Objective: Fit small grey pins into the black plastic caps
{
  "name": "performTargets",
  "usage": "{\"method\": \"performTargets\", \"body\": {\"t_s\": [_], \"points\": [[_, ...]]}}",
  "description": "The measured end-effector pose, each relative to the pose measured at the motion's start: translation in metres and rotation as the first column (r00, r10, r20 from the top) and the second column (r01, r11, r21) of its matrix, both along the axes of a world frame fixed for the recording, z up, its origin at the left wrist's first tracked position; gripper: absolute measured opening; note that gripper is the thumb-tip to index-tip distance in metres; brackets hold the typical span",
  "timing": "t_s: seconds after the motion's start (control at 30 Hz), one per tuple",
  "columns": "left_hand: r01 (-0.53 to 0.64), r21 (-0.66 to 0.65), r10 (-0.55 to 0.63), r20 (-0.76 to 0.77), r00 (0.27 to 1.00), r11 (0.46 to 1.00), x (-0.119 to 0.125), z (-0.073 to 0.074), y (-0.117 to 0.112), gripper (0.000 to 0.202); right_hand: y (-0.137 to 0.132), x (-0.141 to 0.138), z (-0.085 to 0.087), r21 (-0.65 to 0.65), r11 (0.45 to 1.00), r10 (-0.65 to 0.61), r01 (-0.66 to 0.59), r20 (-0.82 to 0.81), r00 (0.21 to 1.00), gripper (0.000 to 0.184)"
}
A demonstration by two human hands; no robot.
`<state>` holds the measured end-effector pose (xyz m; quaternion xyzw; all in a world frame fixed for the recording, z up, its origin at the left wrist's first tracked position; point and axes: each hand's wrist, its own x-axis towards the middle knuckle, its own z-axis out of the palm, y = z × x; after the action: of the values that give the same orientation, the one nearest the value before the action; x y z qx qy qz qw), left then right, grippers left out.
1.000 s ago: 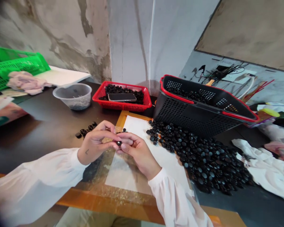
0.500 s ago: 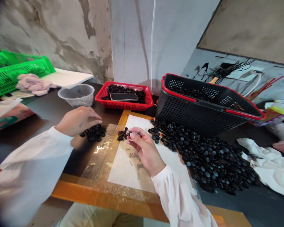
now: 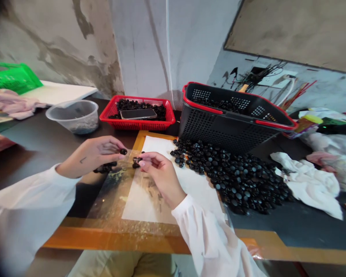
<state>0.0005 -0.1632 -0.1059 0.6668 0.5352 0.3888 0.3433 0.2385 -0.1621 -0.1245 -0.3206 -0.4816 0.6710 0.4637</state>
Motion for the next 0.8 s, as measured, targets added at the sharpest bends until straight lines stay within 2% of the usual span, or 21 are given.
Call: {"method": "performTargets", "body": {"t_s": [0.07,0.17,0.27,0.43,0.53,0.8], "points": [[0.047,0.014,-0.049,0.153,0.987,0.999,0.018,-0.005,-0.007,0.040,-0.001,-0.001,-0.001,0.022,1.000,-0.006,0.005,0.025,1.000,0.021],[0.076,0.044,-0.084,0.219,0.972,0.996,0.032,-0.014,-0.013,0.035,-0.002,0.000,0.000,0.071,0.997,-0.033,0.029,0.055,0.998,0.025],[0.076,0.041,-0.084,0.254,0.963,0.996,0.036,-0.019,-0.014,0.029,-0.003,0.001,0.001,0.123,0.992,-0.048,0.036,0.102,0.994,0.022],[0.020,0.056,-0.036,0.313,0.949,0.998,0.039,-0.017,-0.016,0.027,-0.004,0.002,0.002,0.191,0.980,-0.081,0.049,0.166,0.983,0.021],[0.027,0.058,-0.045,0.332,0.942,0.998,0.041,-0.016,-0.018,0.026,-0.006,0.002,0.002,0.228,0.973,-0.088,0.039,0.209,0.974,0.020],[0.028,0.052,-0.043,0.321,0.946,0.998,0.042,-0.016,-0.019,0.025,-0.007,0.000,0.000,0.237,0.971,-0.095,0.042,0.214,0.972,0.019]]}}
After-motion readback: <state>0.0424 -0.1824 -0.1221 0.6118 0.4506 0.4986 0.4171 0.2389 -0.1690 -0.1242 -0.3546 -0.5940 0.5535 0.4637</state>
